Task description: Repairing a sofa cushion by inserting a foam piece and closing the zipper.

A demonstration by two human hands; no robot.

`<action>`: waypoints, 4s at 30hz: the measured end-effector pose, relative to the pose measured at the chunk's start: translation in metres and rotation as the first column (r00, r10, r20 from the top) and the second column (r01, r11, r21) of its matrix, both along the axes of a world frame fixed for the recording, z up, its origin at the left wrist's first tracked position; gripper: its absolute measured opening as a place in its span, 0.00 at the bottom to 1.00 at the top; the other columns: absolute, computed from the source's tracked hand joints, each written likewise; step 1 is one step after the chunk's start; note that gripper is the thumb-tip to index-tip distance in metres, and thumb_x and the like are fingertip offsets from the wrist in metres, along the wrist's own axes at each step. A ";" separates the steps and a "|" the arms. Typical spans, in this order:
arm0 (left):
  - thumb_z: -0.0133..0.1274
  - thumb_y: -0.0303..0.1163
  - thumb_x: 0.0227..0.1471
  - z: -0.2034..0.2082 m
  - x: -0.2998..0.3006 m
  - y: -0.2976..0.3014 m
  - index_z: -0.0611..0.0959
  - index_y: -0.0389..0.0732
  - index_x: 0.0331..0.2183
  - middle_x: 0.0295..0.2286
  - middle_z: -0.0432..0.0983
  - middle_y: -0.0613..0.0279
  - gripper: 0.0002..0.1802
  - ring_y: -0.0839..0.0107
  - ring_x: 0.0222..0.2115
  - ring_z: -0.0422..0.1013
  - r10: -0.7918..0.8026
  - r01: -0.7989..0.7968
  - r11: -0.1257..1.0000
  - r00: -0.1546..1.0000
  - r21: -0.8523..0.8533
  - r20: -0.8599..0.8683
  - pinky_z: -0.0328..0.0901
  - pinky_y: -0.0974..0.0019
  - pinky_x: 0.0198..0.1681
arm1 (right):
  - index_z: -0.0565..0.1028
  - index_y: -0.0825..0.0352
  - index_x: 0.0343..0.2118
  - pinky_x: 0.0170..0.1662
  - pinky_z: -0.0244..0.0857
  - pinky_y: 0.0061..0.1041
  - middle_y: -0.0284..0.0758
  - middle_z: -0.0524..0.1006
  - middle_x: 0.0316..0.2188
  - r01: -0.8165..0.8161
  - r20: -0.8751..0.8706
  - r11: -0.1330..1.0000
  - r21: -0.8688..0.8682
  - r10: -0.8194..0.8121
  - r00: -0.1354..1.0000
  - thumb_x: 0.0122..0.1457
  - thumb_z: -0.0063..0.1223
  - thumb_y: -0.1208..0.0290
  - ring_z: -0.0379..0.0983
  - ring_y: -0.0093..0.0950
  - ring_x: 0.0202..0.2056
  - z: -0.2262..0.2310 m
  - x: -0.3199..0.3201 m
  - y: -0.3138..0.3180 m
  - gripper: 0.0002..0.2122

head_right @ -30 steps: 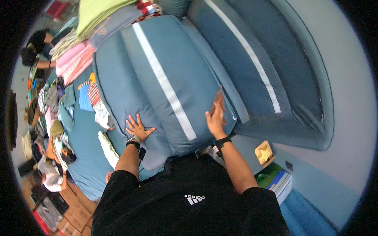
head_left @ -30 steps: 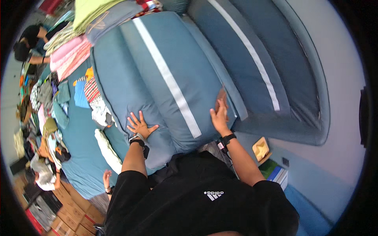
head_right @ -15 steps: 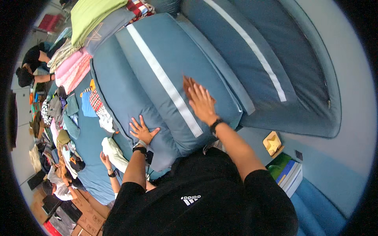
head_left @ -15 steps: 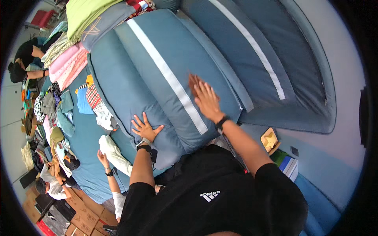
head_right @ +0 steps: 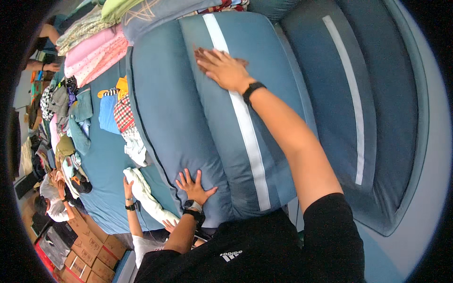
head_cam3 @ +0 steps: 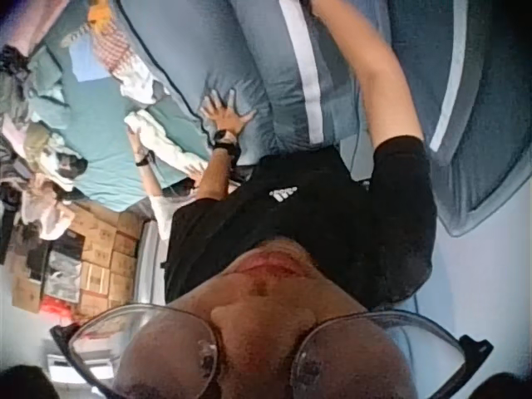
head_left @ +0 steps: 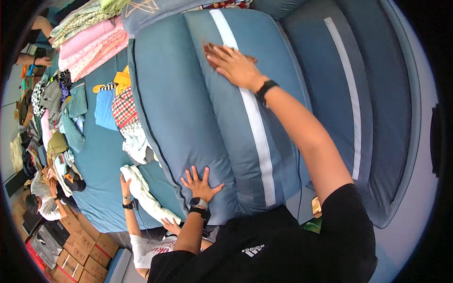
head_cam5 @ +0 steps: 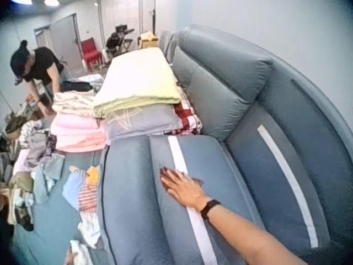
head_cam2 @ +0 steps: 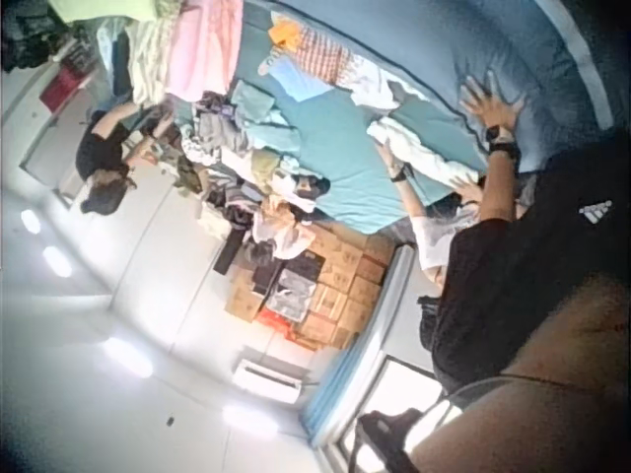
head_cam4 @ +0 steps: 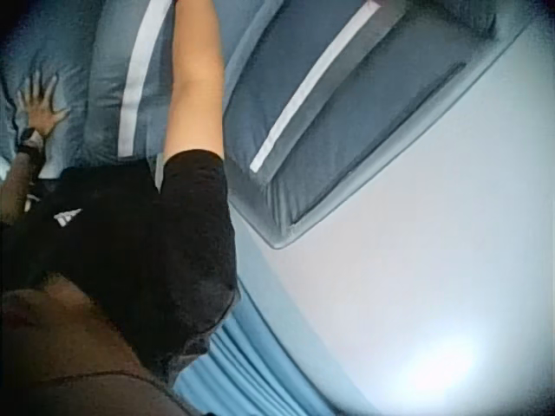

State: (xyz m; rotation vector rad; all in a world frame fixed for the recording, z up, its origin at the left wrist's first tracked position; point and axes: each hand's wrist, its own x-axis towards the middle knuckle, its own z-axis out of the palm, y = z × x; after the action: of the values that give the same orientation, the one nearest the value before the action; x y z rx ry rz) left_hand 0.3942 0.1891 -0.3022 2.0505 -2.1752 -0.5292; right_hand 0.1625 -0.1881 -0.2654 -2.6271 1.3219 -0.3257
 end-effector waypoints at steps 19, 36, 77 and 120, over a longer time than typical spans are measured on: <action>0.50 0.76 0.28 -0.041 0.003 0.011 0.67 0.67 0.54 0.62 0.35 0.55 0.49 0.51 0.62 0.27 -0.028 0.020 0.983 0.999 -0.180 -0.042 0.21 0.33 0.56 | 0.56 0.54 0.59 0.63 0.41 0.39 0.37 0.49 0.63 0.138 -0.411 0.988 0.075 -0.095 0.907 0.63 0.26 0.58 0.45 0.37 0.62 -0.050 0.081 -0.175 0.22; 0.56 0.67 0.29 0.040 -0.024 0.002 0.61 0.61 0.58 0.61 0.38 0.51 0.53 0.46 0.61 0.33 0.069 -0.067 0.997 0.996 -0.035 0.054 0.28 0.32 0.56 | 0.58 0.70 0.57 0.63 0.41 0.39 0.46 0.61 0.56 -0.279 0.067 0.946 0.166 0.272 0.960 0.56 0.44 0.60 0.51 0.40 0.60 0.022 -0.005 0.298 0.28; 0.51 0.51 0.41 -0.009 -0.023 -0.221 0.67 0.65 0.54 0.60 0.48 0.62 0.35 0.54 0.61 0.40 -0.025 0.014 0.976 0.998 -0.216 -0.049 0.36 0.31 0.55 | 0.65 0.58 0.54 0.58 0.52 0.36 0.39 0.63 0.55 -0.135 0.334 0.956 0.261 0.042 0.942 0.62 0.27 0.59 0.58 0.41 0.56 -0.079 0.224 -0.256 0.20; 0.61 0.47 0.37 0.100 0.006 -0.096 0.62 0.49 0.57 0.59 0.46 0.48 0.45 0.50 0.59 0.45 -0.023 0.033 0.996 0.992 0.079 -0.120 0.40 0.39 0.58 | 0.60 0.56 0.58 0.61 0.45 0.42 0.38 0.55 0.60 -0.645 0.236 0.704 0.298 0.600 0.764 0.59 0.42 0.71 0.49 0.40 0.61 0.025 0.094 0.098 0.22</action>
State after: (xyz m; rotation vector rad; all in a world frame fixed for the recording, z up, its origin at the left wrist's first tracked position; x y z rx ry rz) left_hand 0.3998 0.0934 -0.2022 1.9740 -2.1503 -0.7352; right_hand 0.2561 -0.0902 -0.2400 -2.4850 0.3320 -0.1105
